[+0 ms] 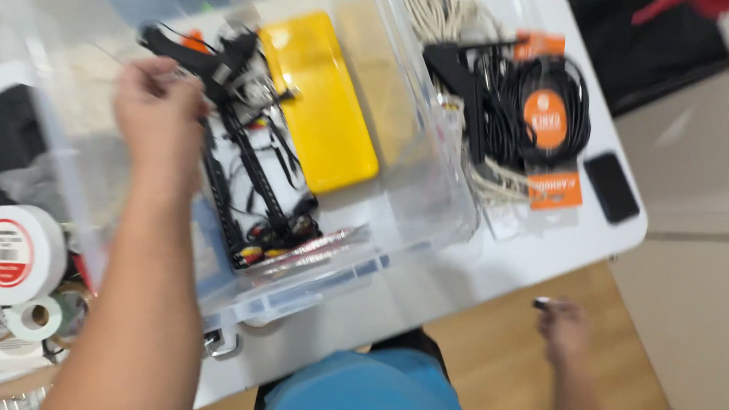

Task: The person removes items from a clear plastic storage bin on a white table, taking out tape rolls, cables, a yellow case, clamps and other supplies, and arranges them in groups on the table beside the bin.

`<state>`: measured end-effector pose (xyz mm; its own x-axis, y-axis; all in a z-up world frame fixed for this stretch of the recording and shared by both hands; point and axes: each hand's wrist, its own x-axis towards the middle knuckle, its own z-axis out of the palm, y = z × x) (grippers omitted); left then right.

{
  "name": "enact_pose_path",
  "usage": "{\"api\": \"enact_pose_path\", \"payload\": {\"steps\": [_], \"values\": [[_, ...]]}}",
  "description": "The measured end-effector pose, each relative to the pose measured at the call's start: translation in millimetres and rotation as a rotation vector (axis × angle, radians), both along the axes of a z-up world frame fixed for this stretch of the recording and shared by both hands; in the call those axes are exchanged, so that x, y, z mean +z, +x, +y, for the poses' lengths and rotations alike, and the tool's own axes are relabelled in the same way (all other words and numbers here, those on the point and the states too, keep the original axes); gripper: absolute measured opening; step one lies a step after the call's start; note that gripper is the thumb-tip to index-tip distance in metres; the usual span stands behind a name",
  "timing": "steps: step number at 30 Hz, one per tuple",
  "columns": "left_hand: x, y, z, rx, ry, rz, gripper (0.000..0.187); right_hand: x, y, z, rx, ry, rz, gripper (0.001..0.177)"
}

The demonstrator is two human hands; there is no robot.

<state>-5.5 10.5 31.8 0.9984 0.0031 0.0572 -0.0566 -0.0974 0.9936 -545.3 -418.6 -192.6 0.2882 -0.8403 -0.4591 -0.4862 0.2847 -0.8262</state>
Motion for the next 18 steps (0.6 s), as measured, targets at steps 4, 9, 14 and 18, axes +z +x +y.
{"api": "enact_pose_path", "payload": {"steps": [4,9,14,18], "values": [[-15.7,7.0,-0.8,0.055,-0.016,0.021,0.026,113.2,100.5,-46.4,0.193,-0.201,-0.22,0.053],[-27.4,12.4,-7.2,0.058,0.015,0.065,0.025,183.1,286.2,-12.8,0.665,-0.37,-0.217,0.047],[-25.5,17.2,-14.2,0.14,0.122,-0.044,0.023,271.1,381.3,40.0,0.926,-1.005,0.14,0.036],[-26.5,12.8,-14.9,0.187,0.123,-0.076,0.023,301.9,434.6,95.1,1.107,-0.999,-0.231,0.026]]}}
